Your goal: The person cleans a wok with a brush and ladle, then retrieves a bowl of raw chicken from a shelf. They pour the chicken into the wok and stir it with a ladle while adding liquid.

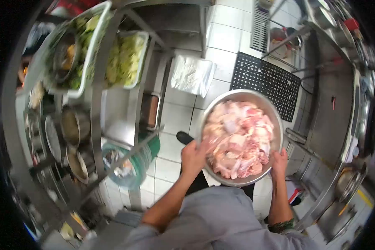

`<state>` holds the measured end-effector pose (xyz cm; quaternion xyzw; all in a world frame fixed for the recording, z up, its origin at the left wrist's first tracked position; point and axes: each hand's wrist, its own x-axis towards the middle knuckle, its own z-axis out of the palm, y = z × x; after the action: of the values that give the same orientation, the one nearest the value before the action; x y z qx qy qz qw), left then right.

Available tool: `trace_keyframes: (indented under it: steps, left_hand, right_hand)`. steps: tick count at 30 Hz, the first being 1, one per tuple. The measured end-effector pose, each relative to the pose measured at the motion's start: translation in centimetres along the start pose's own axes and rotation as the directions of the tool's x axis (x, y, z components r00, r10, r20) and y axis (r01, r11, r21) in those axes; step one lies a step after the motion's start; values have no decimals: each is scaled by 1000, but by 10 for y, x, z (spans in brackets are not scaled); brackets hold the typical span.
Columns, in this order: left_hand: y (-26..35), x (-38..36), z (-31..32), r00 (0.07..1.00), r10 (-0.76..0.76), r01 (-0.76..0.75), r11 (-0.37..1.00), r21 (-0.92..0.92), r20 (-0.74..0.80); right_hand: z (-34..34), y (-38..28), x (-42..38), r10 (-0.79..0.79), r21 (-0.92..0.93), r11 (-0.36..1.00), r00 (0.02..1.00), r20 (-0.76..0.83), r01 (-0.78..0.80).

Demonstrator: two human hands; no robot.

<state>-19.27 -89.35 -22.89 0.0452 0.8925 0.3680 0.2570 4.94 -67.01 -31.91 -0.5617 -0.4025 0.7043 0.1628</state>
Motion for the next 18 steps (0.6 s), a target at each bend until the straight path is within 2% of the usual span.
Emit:
trace_keyframes:
  steps: [1,2,3,5,6,7,9,10,13,14,18]
  left_hand:
    - [20,-1,11,992,128,-125,985,118,-13]
    - [38,-4,21,964,266,-254,910,327,7]
    - [49,-6,35,931,364,-351,858,375,38]
    - [75,-17,62,883,459,-454,776,437,101]
    - [86,-22,77,873,474,-470,759,450,111]
    - [72,8,67,861,485,-499,754,427,150]
    - [110,-5,89,837,516,-542,737,405,182]
    - [106,5,62,828,525,-559,747,358,197]
    - [142,-11,57,787,580,-616,729,298,211]
    - [92,33,50,768,590,-641,700,316,251]
    - [108,49,48,721,638,-693,673,260,270]
  right_hand:
    - [-15,6,-4,7,62,998,1000,-17,-6]
    - [-32,9,-10,5,99,995,999,-41,-1]
    - [-49,9,-15,-9,141,990,997,-75,20]
    - [-79,4,-19,-60,192,978,989,-133,85]
    - [-92,3,-24,-86,205,971,982,-168,120]
    - [-64,12,-31,-117,188,968,963,-241,165]
    - [-95,-10,-35,-163,199,953,941,-296,228]
    - [-73,-18,-58,-196,162,952,925,-324,259]
    - [-87,-49,-86,-236,158,937,900,-366,310]
    - [-40,15,-71,-195,203,935,899,-392,291]
    - [-30,2,-75,-234,154,928,852,-467,340]
